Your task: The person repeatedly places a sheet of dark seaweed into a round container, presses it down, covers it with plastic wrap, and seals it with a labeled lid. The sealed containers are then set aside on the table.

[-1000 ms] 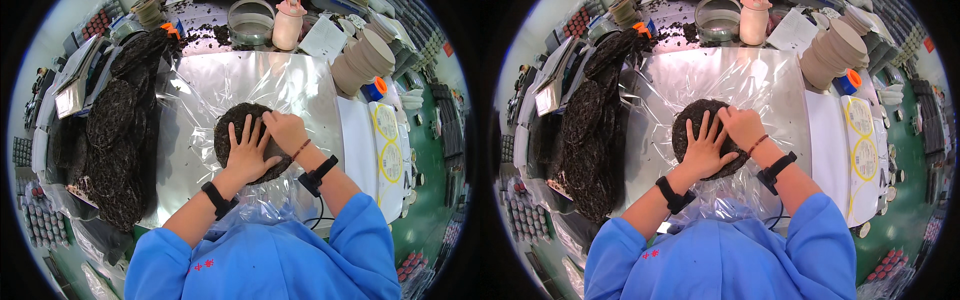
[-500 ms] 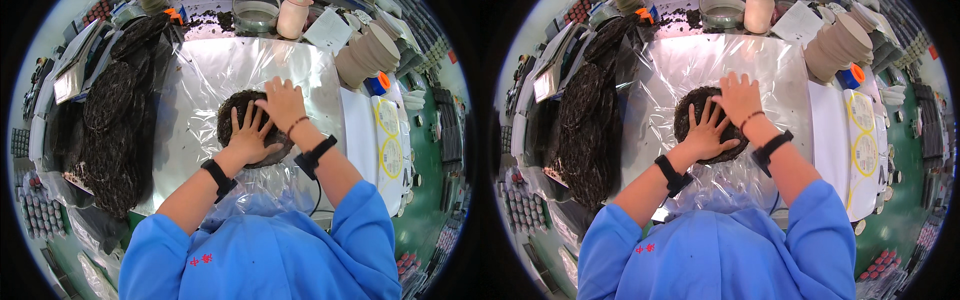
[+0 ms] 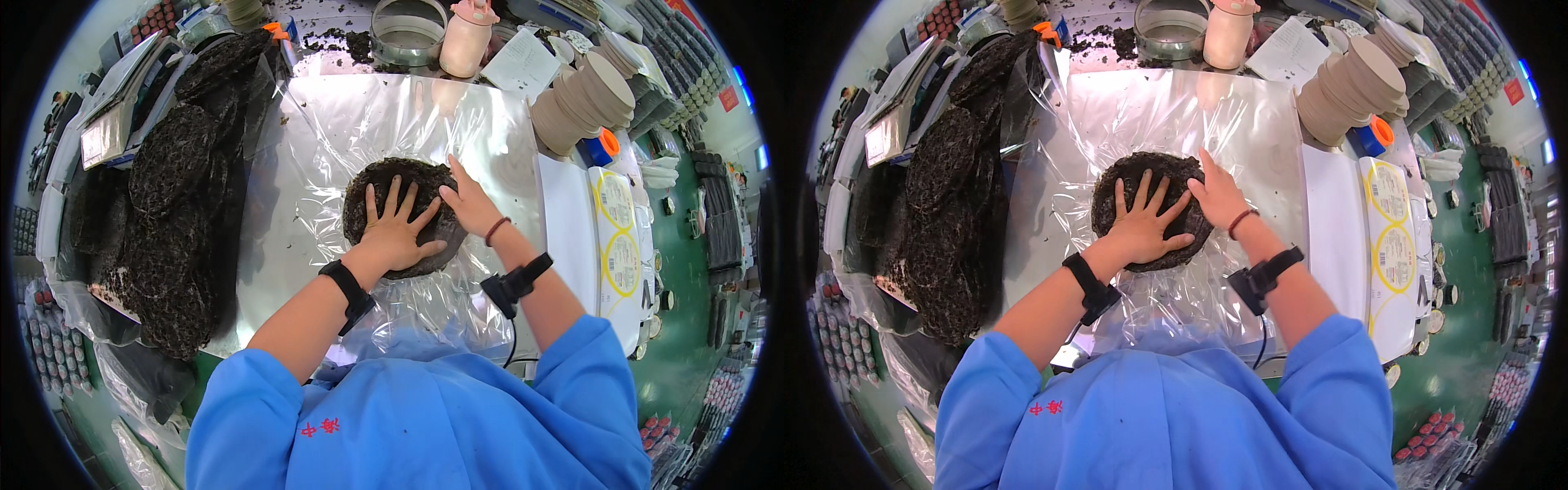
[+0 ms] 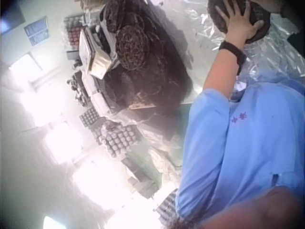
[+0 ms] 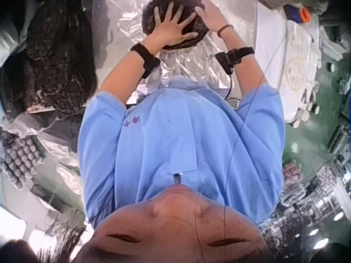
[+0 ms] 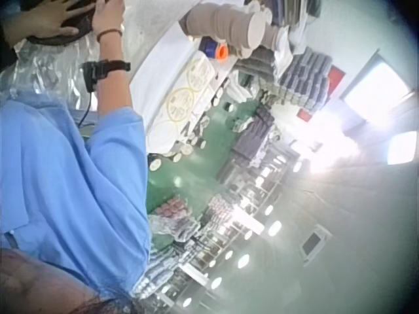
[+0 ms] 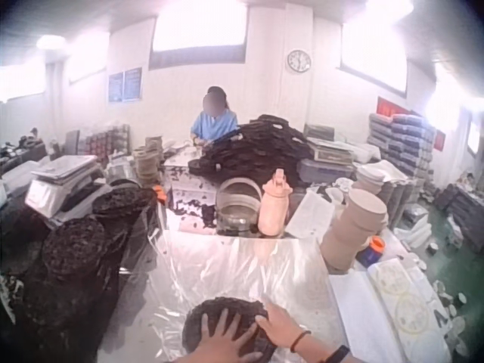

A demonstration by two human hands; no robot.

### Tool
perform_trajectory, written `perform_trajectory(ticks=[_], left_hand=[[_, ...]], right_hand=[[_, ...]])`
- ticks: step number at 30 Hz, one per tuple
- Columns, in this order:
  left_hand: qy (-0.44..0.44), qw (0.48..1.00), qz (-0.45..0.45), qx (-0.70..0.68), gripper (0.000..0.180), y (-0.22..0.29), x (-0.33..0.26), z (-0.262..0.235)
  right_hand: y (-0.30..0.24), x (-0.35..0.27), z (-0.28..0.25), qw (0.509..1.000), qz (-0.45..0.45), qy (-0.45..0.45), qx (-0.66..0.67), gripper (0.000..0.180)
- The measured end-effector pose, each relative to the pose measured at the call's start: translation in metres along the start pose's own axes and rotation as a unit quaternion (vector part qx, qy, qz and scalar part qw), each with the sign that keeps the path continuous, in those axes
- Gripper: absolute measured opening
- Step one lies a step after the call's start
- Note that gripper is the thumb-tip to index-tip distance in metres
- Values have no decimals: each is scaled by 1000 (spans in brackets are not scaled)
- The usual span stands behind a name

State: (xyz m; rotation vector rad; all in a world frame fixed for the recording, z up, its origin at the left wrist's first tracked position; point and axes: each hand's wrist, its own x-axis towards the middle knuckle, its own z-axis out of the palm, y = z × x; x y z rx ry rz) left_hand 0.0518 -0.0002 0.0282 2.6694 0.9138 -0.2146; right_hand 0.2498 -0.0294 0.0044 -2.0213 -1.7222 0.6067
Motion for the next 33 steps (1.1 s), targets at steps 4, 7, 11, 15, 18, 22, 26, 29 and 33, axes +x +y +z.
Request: perform_trajectory(ticks=[4,7,11,15,18,22,26,29,33], left_hand=[[-3,1000,0,2,78,-3,2,5],[0,1000,1,-25,78,-3,7,3],[5,1000,9,-26,79,-2,7,4],[-10,999,18,-41,81,-1,12,9],[-14,999,17,-48,82,-1,12,12],[-18,998,30,-54,83,-2,14,13],[8,997,7,-80,83,-9,9,20],[-5,997,21,-72,83,-3,13,12],[-21,997,21,-69,83,-1,19,12]], right_hand=[[-53,-7,4,967,66,34,-246,71],[-48,1,9,952,60,61,-294,70],[-21,9,0,993,22,72,-90,73],[41,46,-58,934,64,276,219,94],[45,73,-64,885,211,236,341,93],[34,101,-49,915,196,-116,333,70],[-61,78,-116,904,-175,104,375,41],[12,72,-135,829,-114,394,379,45],[57,23,-101,942,57,-24,330,41]])
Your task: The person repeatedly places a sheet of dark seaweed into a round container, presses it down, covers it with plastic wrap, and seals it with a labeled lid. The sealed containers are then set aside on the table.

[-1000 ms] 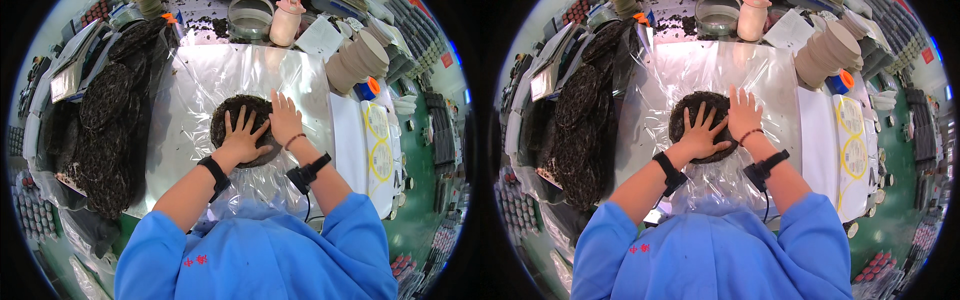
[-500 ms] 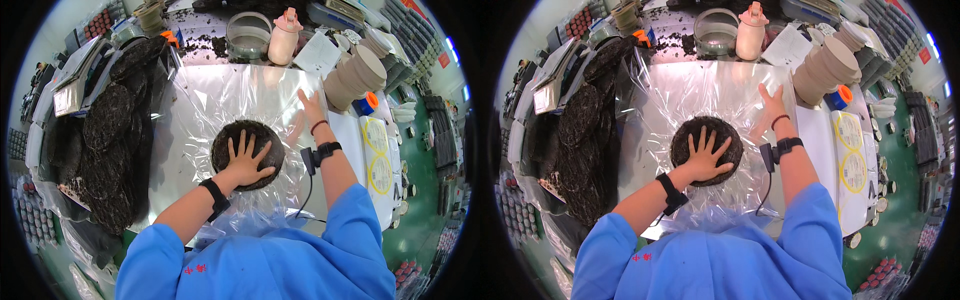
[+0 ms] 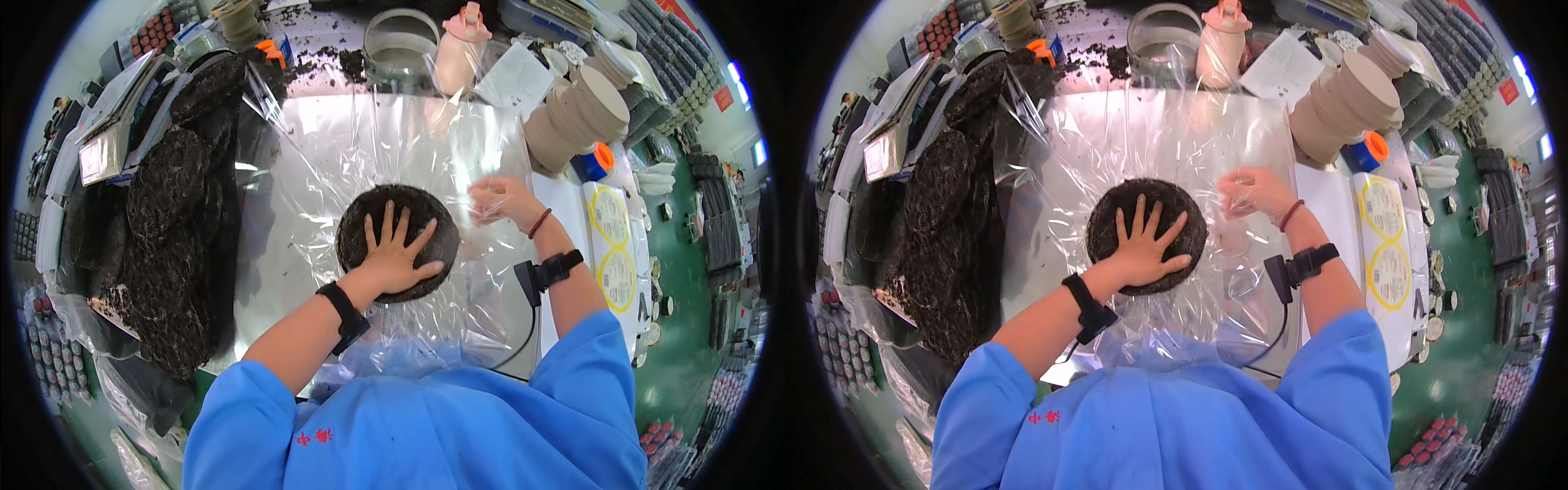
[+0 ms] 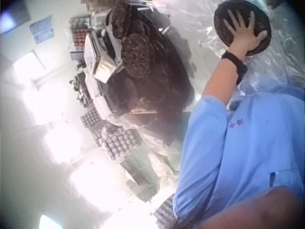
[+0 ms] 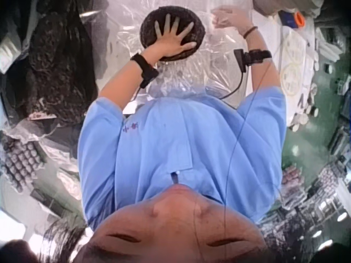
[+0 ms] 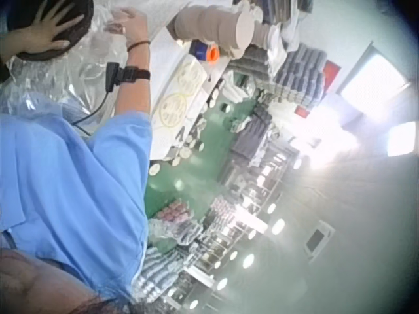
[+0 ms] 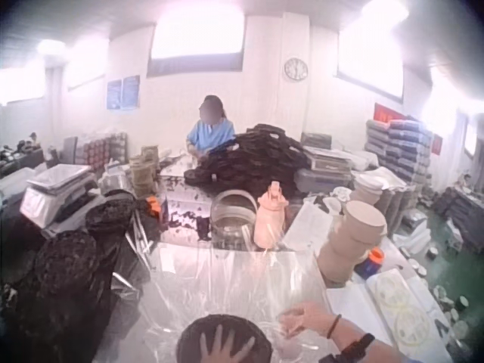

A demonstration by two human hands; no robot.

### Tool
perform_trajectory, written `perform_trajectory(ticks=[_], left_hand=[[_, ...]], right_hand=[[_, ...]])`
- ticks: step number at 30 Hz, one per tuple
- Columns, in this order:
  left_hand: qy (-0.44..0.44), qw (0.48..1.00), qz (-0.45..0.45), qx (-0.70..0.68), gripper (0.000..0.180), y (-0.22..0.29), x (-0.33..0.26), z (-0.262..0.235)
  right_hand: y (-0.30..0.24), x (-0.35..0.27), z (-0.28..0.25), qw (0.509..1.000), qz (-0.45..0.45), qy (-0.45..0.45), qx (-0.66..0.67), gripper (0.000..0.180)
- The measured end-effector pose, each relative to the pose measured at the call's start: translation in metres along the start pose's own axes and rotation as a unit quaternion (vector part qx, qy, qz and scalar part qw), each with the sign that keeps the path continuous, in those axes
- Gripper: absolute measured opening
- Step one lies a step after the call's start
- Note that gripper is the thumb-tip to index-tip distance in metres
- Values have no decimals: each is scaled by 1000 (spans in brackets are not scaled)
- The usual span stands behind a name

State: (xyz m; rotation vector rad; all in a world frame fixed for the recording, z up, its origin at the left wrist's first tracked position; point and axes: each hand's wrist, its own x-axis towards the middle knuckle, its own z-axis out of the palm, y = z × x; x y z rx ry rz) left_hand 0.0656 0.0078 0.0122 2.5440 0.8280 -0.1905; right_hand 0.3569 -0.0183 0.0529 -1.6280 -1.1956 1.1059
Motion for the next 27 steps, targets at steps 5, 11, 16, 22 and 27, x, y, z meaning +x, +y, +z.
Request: perform_trajectory(ticks=[5,11,16,22,27], left_hand=[[45,999,-21,8,81,-7,-11,5],[36,999,-8,32,80,2,-3,6],[62,996,-12,56,77,1,-7,5],[68,996,-21,51,77,-3,-5,10],[67,997,-11,33,79,-1,-5,7]], right_hand=[[-81,-63,-15,941,-151,109,282,63],[29,-185,61,947,217,-132,196,65],[-77,-180,42,975,-67,78,197,37],[-131,-199,131,734,-562,-1,-382,24],[-75,-189,98,753,-334,-42,-565,29]])
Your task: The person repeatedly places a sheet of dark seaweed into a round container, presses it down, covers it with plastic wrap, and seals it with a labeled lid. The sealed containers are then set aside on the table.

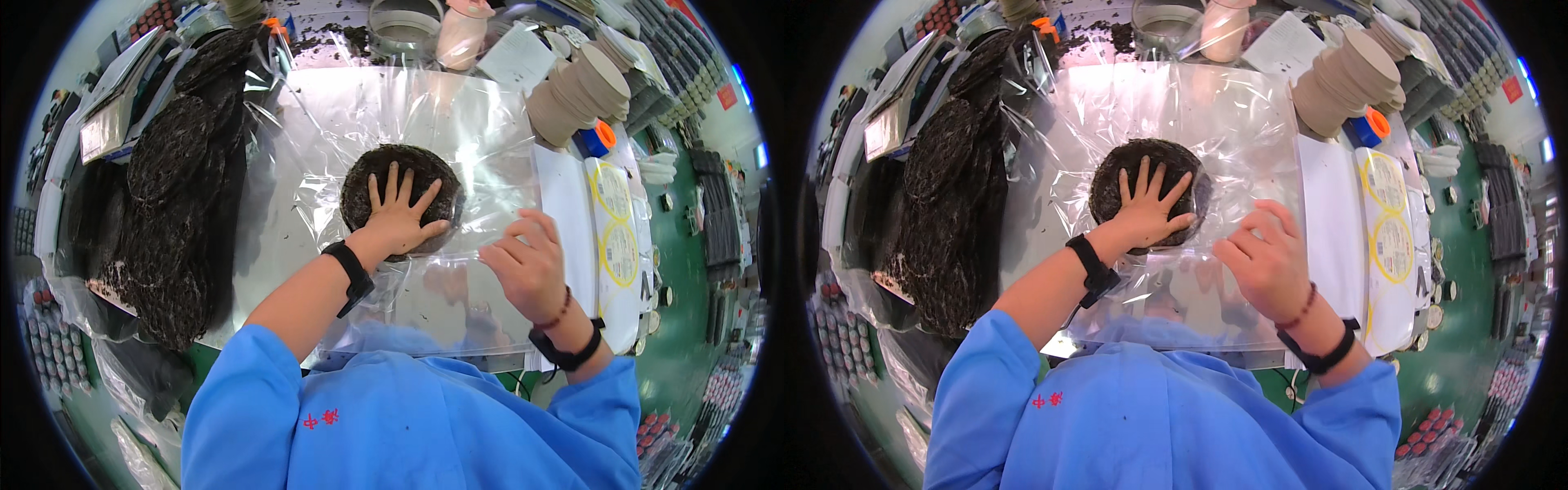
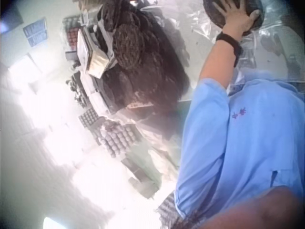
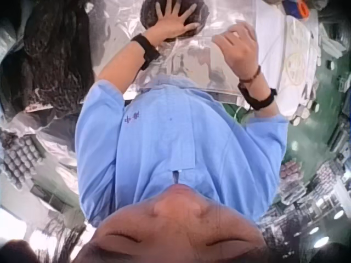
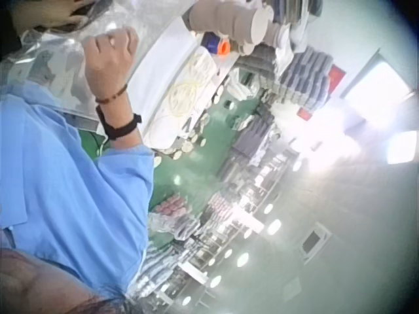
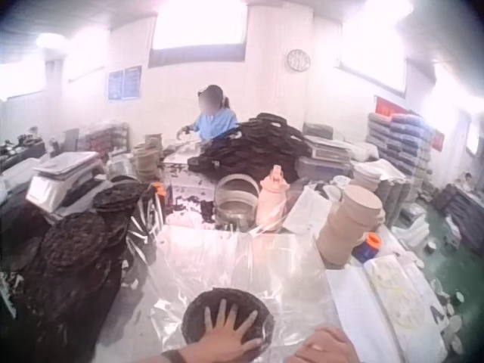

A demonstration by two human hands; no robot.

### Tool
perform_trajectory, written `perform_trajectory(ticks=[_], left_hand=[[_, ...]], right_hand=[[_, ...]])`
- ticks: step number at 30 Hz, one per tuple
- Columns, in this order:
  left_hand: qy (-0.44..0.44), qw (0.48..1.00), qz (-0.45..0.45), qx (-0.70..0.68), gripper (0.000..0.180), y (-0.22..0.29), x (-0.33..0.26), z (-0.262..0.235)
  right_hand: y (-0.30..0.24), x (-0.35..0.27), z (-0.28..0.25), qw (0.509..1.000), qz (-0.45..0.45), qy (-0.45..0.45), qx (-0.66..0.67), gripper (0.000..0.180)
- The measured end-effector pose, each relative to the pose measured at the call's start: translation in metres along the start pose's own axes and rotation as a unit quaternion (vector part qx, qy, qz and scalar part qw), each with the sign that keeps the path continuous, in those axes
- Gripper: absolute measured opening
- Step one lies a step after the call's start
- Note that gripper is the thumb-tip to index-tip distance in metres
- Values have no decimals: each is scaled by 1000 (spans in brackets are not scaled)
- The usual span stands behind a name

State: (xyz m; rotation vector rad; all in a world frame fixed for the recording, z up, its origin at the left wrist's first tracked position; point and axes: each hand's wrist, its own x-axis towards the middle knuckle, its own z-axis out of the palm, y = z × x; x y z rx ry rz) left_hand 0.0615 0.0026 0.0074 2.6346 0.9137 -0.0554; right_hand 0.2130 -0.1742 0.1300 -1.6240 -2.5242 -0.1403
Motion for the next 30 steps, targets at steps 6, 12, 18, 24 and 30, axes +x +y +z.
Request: perform_trajectory(ticks=[6,12,18,24,30], left_hand=[[-16,1000,-5,-4,80,1,2,1],[-15,1000,-4,11,80,-3,4,-1],[-38,999,-13,-3,80,16,-14,0],[-46,997,-4,-63,61,14,-16,1],[141,841,-92,-514,41,-24,-46,-27]], right_hand=[[-67,46,30,968,-150,202,7,11],[-85,59,44,950,-201,218,96,16],[-55,-35,110,980,-63,143,125,14],[-36,11,96,983,14,169,68,48],[-44,36,105,978,65,162,114,52]])
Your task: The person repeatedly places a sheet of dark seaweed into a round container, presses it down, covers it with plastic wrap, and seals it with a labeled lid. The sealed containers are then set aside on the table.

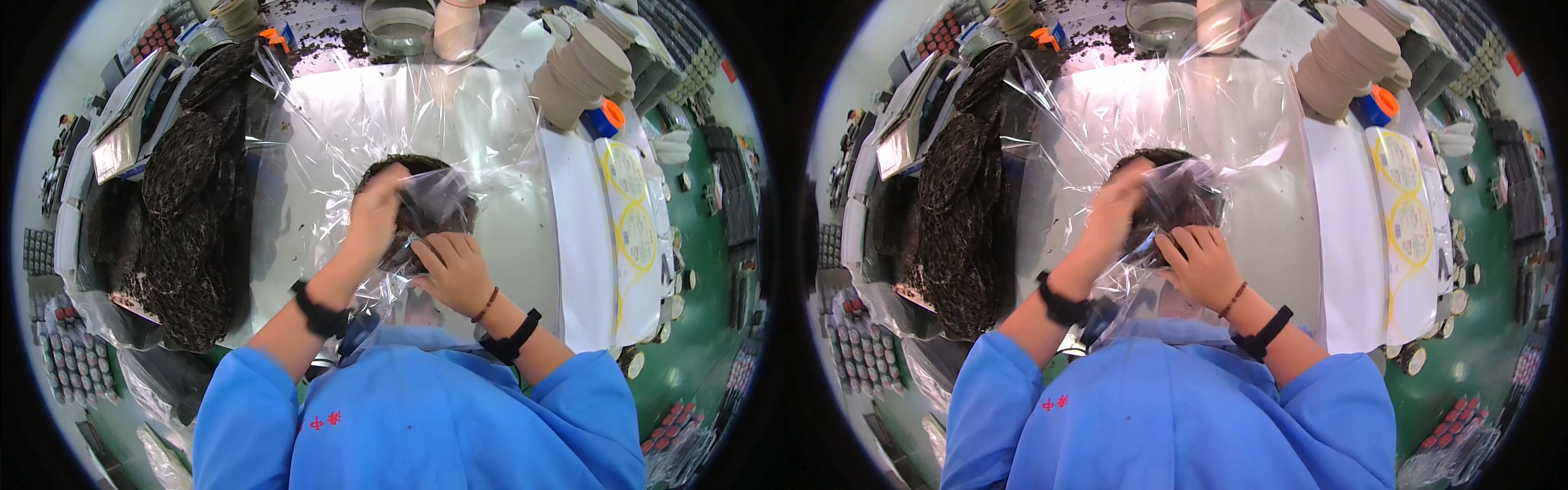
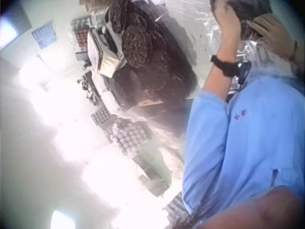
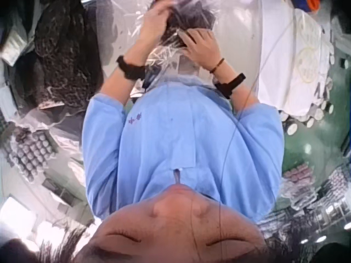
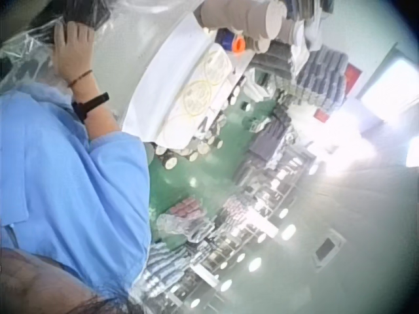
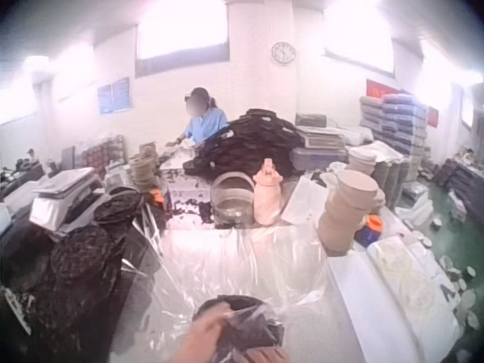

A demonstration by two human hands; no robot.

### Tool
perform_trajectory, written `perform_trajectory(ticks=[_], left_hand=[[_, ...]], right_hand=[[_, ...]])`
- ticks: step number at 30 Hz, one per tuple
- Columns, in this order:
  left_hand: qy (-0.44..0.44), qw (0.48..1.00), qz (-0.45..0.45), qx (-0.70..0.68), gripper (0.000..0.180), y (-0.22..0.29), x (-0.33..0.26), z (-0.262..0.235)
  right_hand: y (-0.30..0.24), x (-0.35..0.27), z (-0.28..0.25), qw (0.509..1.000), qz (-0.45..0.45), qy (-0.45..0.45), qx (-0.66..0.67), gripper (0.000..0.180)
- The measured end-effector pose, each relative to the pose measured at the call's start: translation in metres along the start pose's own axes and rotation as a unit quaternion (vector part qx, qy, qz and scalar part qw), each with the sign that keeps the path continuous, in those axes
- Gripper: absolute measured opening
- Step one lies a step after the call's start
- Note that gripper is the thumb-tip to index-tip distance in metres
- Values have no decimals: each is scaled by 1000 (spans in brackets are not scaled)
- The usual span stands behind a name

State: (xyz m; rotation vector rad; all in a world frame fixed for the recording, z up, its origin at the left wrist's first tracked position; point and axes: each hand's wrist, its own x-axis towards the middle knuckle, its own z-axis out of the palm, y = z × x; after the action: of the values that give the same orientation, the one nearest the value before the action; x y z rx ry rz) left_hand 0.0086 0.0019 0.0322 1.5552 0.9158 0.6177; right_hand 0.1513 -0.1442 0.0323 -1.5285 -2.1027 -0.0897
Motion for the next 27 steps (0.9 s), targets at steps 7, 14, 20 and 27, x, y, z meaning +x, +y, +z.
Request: perform_trajectory(ticks=[7,14,20,27], left_hand=[[250,939,-230,-47,51,-35,-124,-104],[154,889,-38,-429,19,54,-113,-130],[138,947,107,268,29,-37,-159,-87],[74,891,291,340,83,27,-38,30]], right_hand=[[1,10,5,999,-9,36,7,38],[6,3,6,1000,11,-16,-10,39],[-1,10,1,999,-5,-9,32,36],[4,2,-3,991,28,61,113,15]])
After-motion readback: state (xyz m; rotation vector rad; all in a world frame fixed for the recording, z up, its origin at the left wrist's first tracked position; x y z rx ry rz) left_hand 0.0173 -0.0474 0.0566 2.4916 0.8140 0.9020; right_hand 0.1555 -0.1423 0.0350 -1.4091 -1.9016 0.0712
